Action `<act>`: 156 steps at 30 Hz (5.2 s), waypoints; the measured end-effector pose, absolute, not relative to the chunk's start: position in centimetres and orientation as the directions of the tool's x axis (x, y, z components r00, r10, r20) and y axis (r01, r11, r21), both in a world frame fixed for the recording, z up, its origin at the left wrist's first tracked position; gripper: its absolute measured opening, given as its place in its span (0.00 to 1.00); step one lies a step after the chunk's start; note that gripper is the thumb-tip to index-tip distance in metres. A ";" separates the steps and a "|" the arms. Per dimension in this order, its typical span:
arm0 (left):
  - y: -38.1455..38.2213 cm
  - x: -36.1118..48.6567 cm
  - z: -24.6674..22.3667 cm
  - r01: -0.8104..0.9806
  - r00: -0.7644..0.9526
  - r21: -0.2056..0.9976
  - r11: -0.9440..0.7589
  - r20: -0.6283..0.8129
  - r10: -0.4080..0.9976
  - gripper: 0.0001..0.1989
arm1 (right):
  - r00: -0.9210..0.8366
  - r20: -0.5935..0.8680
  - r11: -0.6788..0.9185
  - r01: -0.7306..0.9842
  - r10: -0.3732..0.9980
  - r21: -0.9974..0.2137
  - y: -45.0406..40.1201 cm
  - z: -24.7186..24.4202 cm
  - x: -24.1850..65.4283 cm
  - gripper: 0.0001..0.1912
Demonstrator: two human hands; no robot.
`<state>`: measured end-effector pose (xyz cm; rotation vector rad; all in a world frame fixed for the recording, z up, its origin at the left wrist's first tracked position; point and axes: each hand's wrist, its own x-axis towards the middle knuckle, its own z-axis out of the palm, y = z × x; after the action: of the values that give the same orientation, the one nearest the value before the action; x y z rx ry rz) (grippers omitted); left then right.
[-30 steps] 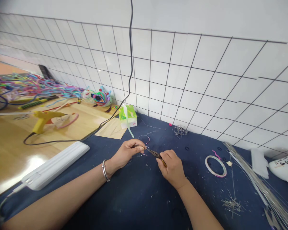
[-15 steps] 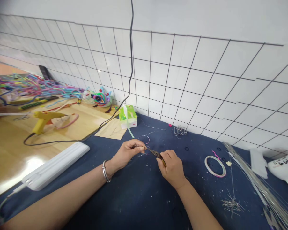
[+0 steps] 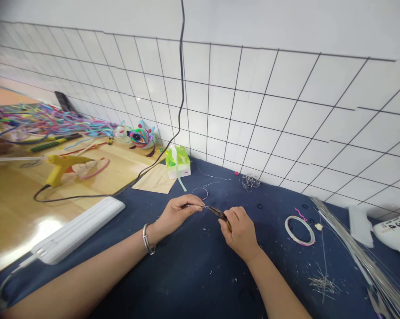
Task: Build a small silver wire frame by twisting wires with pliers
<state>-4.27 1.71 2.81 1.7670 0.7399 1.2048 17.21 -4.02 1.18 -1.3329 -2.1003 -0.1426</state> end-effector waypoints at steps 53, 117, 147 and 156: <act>1.9 -3.8 2.4 -0.105 0.359 0.982 -0.157 0.185 0.915 0.08 | -0.205 0.568 0.456 0.821 0.797 -0.344 -3.7 0.7 17.6 0.07; -0.9 -2.8 0.9 -0.130 0.589 0.991 0.011 0.068 0.805 0.13 | -0.005 0.463 0.347 0.671 0.886 -0.656 -5.9 1.3 14.0 0.11; -0.1 -4.1 0.7 -0.145 0.634 0.960 0.240 -0.096 0.768 0.23 | 0.198 0.452 0.252 0.609 0.870 -0.752 -6.0 0.5 14.6 0.16; -1.0 -2.9 -0.1 -0.223 0.544 0.966 0.133 0.010 0.839 0.14 | 0.153 0.445 0.278 0.593 0.882 -0.755 -6.4 0.6 13.9 0.14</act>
<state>-2.86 -1.02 -0.08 1.1972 0.6406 0.8516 13.87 -6.42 0.60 -1.4159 -1.5410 0.3606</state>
